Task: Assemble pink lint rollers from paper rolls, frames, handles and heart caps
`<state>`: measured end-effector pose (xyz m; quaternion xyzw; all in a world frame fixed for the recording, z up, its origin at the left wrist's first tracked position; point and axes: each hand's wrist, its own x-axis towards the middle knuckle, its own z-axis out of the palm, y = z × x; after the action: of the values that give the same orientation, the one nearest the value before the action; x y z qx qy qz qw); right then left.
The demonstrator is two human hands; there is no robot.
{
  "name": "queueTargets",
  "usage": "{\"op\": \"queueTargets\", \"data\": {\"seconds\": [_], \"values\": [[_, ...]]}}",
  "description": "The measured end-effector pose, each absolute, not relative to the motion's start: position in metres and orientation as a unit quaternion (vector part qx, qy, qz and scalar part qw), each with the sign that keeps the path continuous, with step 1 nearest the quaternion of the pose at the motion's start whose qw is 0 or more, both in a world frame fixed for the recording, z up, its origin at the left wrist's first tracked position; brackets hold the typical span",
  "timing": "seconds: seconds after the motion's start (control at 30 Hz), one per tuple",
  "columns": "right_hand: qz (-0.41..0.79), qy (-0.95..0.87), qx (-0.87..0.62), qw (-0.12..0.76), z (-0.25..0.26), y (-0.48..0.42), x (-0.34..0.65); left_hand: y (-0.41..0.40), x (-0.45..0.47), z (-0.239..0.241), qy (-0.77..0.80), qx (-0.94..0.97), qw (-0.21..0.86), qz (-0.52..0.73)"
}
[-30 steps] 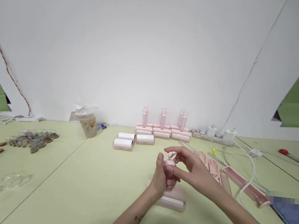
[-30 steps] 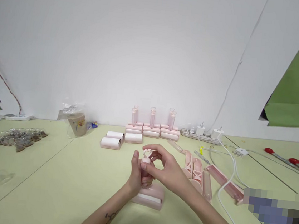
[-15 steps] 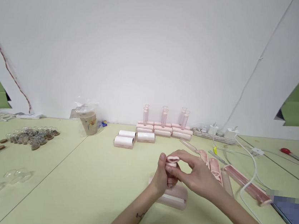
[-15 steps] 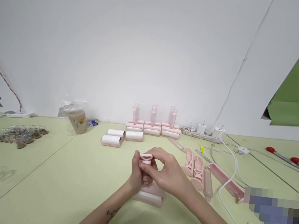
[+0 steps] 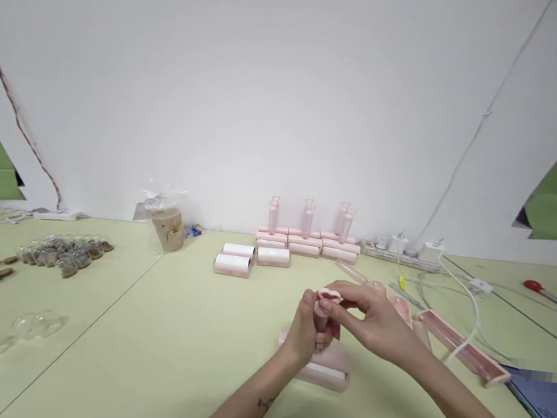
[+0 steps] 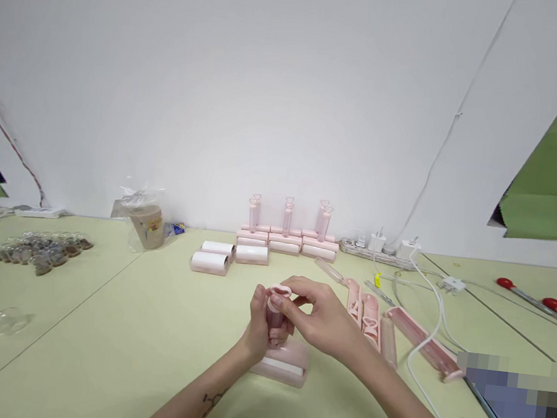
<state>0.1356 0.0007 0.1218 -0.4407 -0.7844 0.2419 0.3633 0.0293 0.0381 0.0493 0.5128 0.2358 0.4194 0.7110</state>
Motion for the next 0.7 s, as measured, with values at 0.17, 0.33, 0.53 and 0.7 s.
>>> {"op": "queueTargets", "data": {"seconds": [0.17, 0.33, 0.53, 0.7], "values": [[0.221, -0.783, -0.434, 0.387, 0.117, 0.003, 0.133, 0.040, 0.029, 0.046, 0.244, 0.525, 0.706, 0.407], [0.190, -0.787, -0.447, 0.380, 0.114, 0.003, 0.131, 0.040, 0.029, 0.046, 0.245, 0.531, 0.699, 0.412], [0.182, -0.773, -0.478, 0.376, 0.110, 0.005, 0.132, 0.038, 0.029, 0.052, 0.238, 0.533, 0.682, 0.441], [0.233, -0.769, -0.470, 0.365, 0.115, 0.006, 0.134, 0.037, 0.032, 0.052, 0.237, 0.526, 0.676, 0.458]]}}
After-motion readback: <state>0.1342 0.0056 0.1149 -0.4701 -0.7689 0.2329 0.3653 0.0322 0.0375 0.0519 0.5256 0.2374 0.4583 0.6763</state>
